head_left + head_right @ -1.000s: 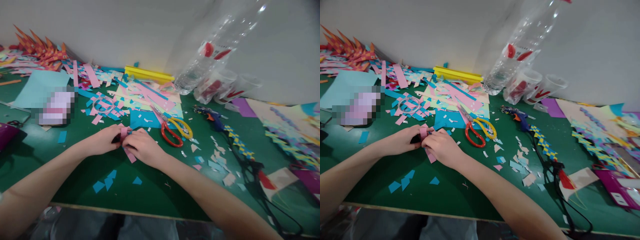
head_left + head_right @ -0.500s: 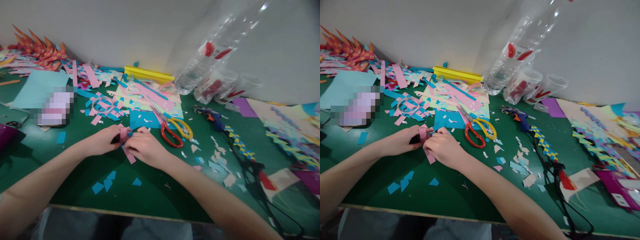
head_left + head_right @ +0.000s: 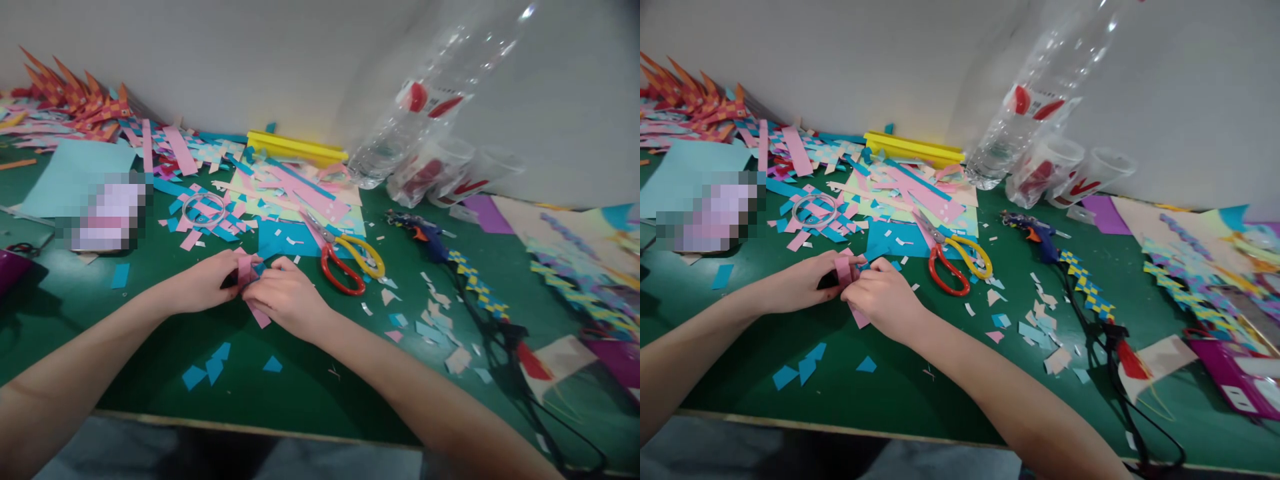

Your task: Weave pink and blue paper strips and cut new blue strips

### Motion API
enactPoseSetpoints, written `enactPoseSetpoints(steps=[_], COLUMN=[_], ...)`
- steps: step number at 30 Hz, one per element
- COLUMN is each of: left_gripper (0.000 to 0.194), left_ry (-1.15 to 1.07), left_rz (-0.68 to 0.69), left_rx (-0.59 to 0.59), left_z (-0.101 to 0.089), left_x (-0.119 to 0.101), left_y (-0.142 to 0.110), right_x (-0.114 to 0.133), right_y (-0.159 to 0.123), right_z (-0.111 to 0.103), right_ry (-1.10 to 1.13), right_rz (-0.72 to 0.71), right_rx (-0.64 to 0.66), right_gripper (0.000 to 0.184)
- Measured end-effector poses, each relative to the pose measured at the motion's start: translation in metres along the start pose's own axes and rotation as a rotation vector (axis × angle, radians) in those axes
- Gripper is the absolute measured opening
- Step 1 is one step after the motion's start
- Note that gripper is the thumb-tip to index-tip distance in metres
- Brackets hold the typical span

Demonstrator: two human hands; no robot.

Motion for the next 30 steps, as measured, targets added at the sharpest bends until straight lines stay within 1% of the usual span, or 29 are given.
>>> enactPoseSetpoints(steps=[5,8,19,26,30], left_gripper=[0.008,0.007,0.006,0.008,0.007], left_ry=[-0.007,-0.012,0.011,0.02,0.028], left_rz=[0.051,0.051,0.042,0.029,0.031], left_rx=[-0.006,-0.008,-0.006,-0.008,-0.019], left_z=[-0.001,-0.001,-0.001,0.0,0.0], left_x=[-0.005,-0.006,-0.004,-0.003,0.0], left_y=[0.0,0.0,0.0,0.0,0.0], right_x=[-0.01,-0.009,0.0,-0.004,-0.007], right_y=[0.004,0.005,0.005,0.004,0.001], right_z=[0.01,0.012,0.004,0.005,0.003], right_ry=[0.094,0.124,0.029,0.061,0.047], right_rz=[0.122,0.131,0.032,0.076,0.085], right_rx=[0.131,0.159,0.042,0.068,0.079], right_gripper=[0.019,0.016,0.023,0.018,0.018])
Point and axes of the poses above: each hand's wrist, its own y-axis towards the middle knuckle, its own z-axis out of the palm, x = y × z, the point moved 8 cm from there along y, towards the middle knuckle, and after that the axes turned 11 degrees about -y, right-handed, at the moved point
